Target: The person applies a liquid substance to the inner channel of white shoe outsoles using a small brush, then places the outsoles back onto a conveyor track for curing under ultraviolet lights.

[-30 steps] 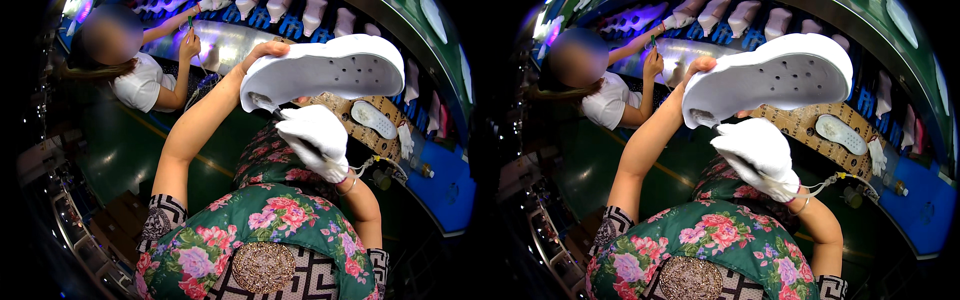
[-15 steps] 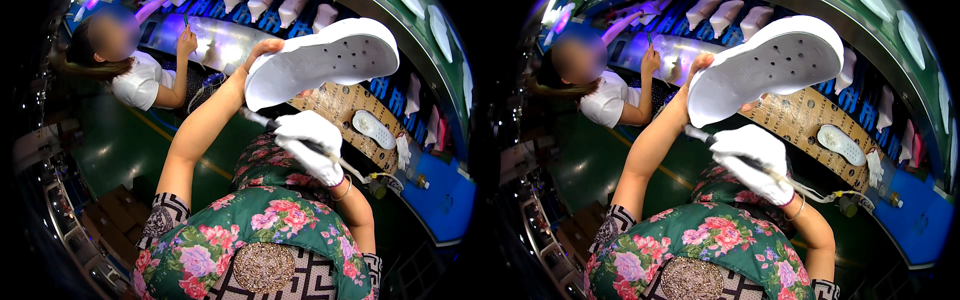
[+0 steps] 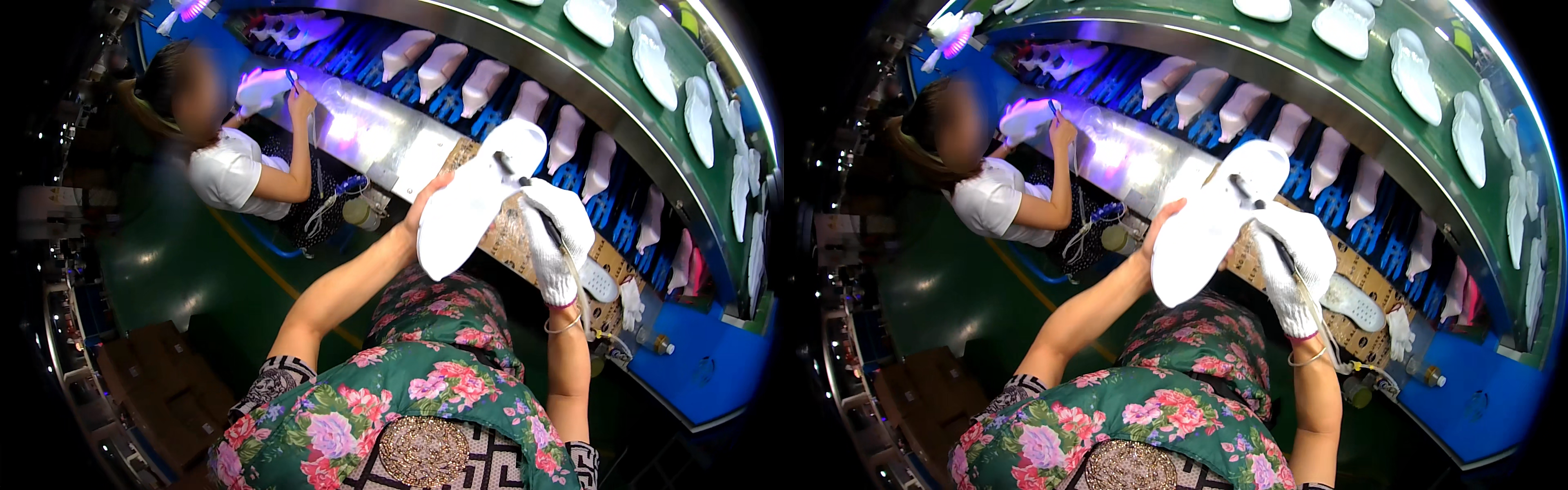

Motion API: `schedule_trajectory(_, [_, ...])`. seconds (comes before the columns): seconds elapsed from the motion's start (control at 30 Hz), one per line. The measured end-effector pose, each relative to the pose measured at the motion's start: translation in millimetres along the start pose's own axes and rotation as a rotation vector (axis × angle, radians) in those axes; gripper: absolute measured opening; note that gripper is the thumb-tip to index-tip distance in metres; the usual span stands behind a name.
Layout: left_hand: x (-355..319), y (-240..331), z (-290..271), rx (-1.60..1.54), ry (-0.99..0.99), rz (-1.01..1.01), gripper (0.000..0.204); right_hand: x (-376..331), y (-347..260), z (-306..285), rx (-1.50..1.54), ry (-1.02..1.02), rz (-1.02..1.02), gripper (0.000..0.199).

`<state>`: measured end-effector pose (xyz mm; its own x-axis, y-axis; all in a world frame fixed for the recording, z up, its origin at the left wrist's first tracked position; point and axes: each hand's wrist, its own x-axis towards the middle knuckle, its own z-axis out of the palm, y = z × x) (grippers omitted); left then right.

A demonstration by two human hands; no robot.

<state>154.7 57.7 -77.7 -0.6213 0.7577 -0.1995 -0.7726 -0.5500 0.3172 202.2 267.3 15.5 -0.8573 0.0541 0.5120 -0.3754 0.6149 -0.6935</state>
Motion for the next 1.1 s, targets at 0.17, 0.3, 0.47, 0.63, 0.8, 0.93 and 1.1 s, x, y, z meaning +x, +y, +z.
schedule_trajectory(0.17, [-0.1,-10.0,-6.6,-0.065,-0.109,-0.009,0.079,-10.1,-5.1,12.7,-0.153,-0.008,-0.121,0.021])
schedule_trajectory(0.3, [-15.4,14.3,-1.8,0.079,0.018,0.089,0.088,-32.8,-13.2,14.6,0.597,-0.270,0.327,0.016])
schedule_trajectory(0.47, [-35.8,66.6,26.7,0.059,-0.363,0.154,0.118,-50.3,23.1,-6.1,1.071,0.090,0.497,0.018])
schedule_trajectory(0.63, [4.4,143.3,71.7,0.185,-0.651,0.231,0.108,-66.7,38.2,-6.4,0.980,0.225,0.577,0.017])
schedule_trajectory(0.8, [102.7,232.4,95.9,0.077,-0.442,0.449,0.091,-54.0,22.7,27.6,0.985,0.194,0.735,0.020])
schedule_trajectory(0.93, [145.9,233.9,96.6,-0.165,-0.002,0.482,0.088,-54.1,24.9,47.6,0.933,0.164,0.775,0.017])
schedule_trajectory(1.1, [130.8,237.8,71.8,0.615,0.232,0.853,0.070,-58.3,25.0,57.0,0.908,0.201,0.837,0.019])
